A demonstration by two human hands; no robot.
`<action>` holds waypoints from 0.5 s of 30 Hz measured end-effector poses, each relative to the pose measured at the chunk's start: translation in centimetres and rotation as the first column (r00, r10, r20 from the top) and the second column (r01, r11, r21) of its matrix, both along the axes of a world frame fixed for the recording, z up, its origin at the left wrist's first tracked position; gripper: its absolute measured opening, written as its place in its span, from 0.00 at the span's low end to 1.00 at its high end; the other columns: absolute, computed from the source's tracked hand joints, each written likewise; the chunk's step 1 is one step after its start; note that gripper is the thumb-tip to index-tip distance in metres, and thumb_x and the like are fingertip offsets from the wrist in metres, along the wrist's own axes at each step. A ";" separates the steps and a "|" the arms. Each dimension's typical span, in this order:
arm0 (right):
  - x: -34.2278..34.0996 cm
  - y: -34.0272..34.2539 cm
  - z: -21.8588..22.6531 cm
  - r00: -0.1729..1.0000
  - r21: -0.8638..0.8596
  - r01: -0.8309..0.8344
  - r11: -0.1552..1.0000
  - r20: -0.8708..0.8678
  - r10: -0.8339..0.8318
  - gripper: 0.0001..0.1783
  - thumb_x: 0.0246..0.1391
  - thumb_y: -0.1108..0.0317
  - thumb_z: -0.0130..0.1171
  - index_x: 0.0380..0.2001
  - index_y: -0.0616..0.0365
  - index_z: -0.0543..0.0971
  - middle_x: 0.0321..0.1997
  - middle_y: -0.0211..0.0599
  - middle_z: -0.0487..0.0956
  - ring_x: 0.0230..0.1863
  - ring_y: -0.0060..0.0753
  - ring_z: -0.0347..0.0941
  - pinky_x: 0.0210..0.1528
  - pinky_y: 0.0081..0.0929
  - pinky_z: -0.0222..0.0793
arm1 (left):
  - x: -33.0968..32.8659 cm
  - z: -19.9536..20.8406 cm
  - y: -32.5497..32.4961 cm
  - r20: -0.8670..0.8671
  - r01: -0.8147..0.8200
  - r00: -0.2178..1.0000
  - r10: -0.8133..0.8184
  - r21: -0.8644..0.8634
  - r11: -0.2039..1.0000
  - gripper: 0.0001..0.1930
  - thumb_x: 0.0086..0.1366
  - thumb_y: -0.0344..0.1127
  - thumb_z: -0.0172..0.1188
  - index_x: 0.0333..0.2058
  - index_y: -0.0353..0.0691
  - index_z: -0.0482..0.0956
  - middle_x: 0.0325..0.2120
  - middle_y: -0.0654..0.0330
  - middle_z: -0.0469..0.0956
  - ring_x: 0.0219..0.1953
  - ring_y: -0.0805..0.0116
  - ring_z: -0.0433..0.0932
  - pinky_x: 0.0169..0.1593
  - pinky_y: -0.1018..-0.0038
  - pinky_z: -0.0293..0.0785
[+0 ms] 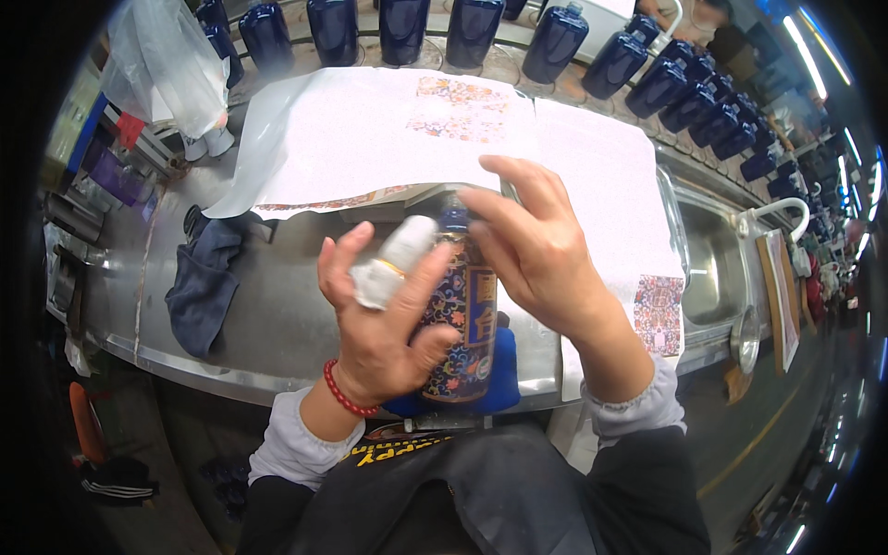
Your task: The person applies a decorative sticker to a blue bottle, smooths it with a green squeegee, and trims the excess edges. They rotate the bottle to align and press the sticker, then repeat the process with a second sticker on another bottle.
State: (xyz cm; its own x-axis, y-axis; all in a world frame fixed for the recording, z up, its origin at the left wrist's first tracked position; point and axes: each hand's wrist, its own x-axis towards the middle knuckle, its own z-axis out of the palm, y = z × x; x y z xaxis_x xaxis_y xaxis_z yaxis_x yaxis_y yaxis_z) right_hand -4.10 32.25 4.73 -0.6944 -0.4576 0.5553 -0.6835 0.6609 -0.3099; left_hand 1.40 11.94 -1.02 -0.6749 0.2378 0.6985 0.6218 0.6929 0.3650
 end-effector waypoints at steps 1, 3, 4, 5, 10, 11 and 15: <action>0.7 0.4 -0.3 1.000 0.004 0.012 1.000 0.014 -0.012 0.18 0.54 0.75 0.65 0.50 0.61 0.81 0.59 0.55 0.74 0.59 0.59 0.71 0.61 0.45 0.68 | 0.2 0.0 0.2 0.053 0.017 0.998 -0.014 -0.059 0.998 0.36 0.71 0.67 0.45 0.61 0.43 0.78 0.51 0.52 0.78 0.67 0.46 0.55 0.71 0.43 0.36; 2.2 0.8 -1.1 0.997 0.004 0.032 0.999 0.076 -0.032 0.21 0.54 0.75 0.65 0.52 0.61 0.80 0.60 0.55 0.73 0.60 0.58 0.70 0.62 0.46 0.67 | 0.2 -0.1 0.3 0.121 0.020 0.993 -0.009 -0.092 0.996 0.39 0.71 0.70 0.42 0.62 0.42 0.76 0.54 0.54 0.77 0.68 0.45 0.54 0.70 0.40 0.33; 2.8 1.0 -1.5 0.994 0.002 0.034 0.999 0.103 -0.034 0.22 0.54 0.75 0.65 0.53 0.61 0.80 0.61 0.55 0.73 0.61 0.58 0.69 0.63 0.46 0.66 | 0.0 -0.3 0.3 0.178 0.008 0.984 0.009 -0.097 0.995 0.41 0.70 0.71 0.41 0.63 0.41 0.75 0.54 0.55 0.77 0.68 0.44 0.54 0.70 0.38 0.32; 3.3 1.1 -1.9 0.991 0.029 0.052 0.998 0.124 -0.055 0.22 0.65 0.59 0.59 0.58 0.58 0.78 0.65 0.50 0.72 0.65 0.54 0.67 0.65 0.43 0.65 | -0.3 -0.5 0.3 0.211 0.022 0.977 -0.009 -0.056 0.998 0.43 0.70 0.71 0.40 0.65 0.39 0.71 0.51 0.57 0.80 0.69 0.44 0.53 0.69 0.37 0.30; 4.8 1.0 -3.5 0.980 -0.041 0.054 0.998 0.195 -0.045 0.27 0.58 0.68 0.64 0.61 0.61 0.75 0.65 0.57 0.69 0.64 0.59 0.67 0.66 0.47 0.63 | -0.3 -1.0 0.0 0.294 0.064 0.954 -0.065 0.015 0.998 0.44 0.70 0.71 0.41 0.69 0.38 0.64 0.40 0.61 0.81 0.71 0.46 0.48 0.69 0.37 0.31; 5.0 0.9 -3.7 0.980 -0.057 0.051 0.997 0.197 -0.039 0.28 0.59 0.68 0.64 0.62 0.61 0.75 0.66 0.57 0.69 0.65 0.59 0.66 0.66 0.47 0.63 | -0.3 -1.1 -0.1 0.278 0.065 0.958 -0.064 0.005 0.998 0.45 0.70 0.71 0.42 0.69 0.38 0.64 0.39 0.62 0.81 0.71 0.46 0.48 0.69 0.37 0.31; 5.2 0.6 -4.3 0.976 -0.106 0.060 0.993 0.213 -0.037 0.30 0.59 0.67 0.64 0.64 0.60 0.73 0.66 0.58 0.68 0.65 0.59 0.66 0.66 0.45 0.64 | -0.3 -1.4 -0.2 0.327 0.075 0.942 -0.074 0.010 0.997 0.45 0.69 0.71 0.43 0.69 0.38 0.64 0.40 0.61 0.81 0.71 0.47 0.49 0.69 0.38 0.31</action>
